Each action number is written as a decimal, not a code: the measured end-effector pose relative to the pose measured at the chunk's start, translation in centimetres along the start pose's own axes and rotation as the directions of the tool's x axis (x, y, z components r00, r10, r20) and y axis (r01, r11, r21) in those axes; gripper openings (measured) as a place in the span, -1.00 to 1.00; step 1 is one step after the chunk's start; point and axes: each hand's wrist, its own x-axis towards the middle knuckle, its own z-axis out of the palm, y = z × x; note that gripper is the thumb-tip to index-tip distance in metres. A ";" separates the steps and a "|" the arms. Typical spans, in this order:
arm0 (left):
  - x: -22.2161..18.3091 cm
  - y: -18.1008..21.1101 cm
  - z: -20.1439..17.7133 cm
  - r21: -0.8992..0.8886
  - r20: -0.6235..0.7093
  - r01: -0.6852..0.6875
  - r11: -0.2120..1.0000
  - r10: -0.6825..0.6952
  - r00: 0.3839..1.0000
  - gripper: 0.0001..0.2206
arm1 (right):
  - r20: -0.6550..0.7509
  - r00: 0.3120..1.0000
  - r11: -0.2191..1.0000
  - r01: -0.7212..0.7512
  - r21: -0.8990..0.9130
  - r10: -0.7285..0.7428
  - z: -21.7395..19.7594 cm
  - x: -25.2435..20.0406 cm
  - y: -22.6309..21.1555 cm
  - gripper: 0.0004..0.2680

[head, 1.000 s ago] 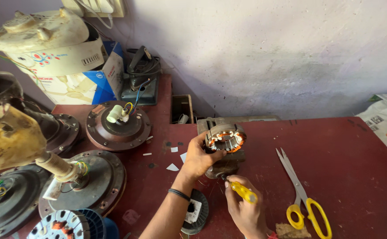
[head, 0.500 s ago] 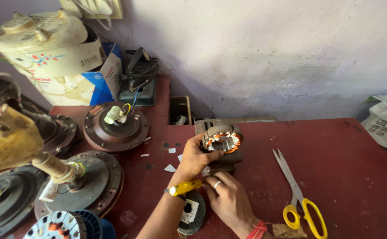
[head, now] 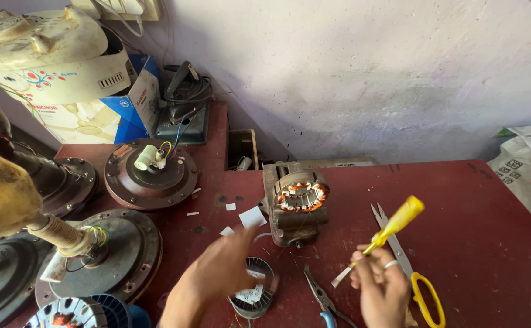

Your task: The person repairs an electrical motor stator by inserting white insulating paper into the copper windings and adjusting them with a screwdriver and pliers. The person secures the stator in a bench vise and manipulates the windings to ensure proper alignment.

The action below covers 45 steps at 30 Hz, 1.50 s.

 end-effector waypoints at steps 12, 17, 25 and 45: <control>-2.8 -1.3 -1.0 0.028 -0.205 0.264 0.964 -0.253 0.945 -0.09 | 0.176 0.946 0.689 -0.064 -0.722 0.272 -1.8 3.2 -0.2 -0.81; -0.7 -2.6 -0.8 -0.084 -0.436 0.345 0.935 -0.346 0.831 0.01 | 0.225 0.961 0.574 0.095 -0.814 0.161 -2.1 2.9 -1.9 -0.68; -2.0 0.8 4.1 0.040 -0.935 -0.098 0.994 0.072 0.347 -0.70 | 0.586 0.687 0.685 0.175 -0.707 0.430 -1.9 -0.1 -1.7 -0.52; 5.2 2.8 11.4 -0.536 -0.521 -0.152 0.830 -0.184 0.833 -0.62 | 0.183 0.957 0.886 -0.280 0.370 0.226 0.4 6.5 3.0 -0.91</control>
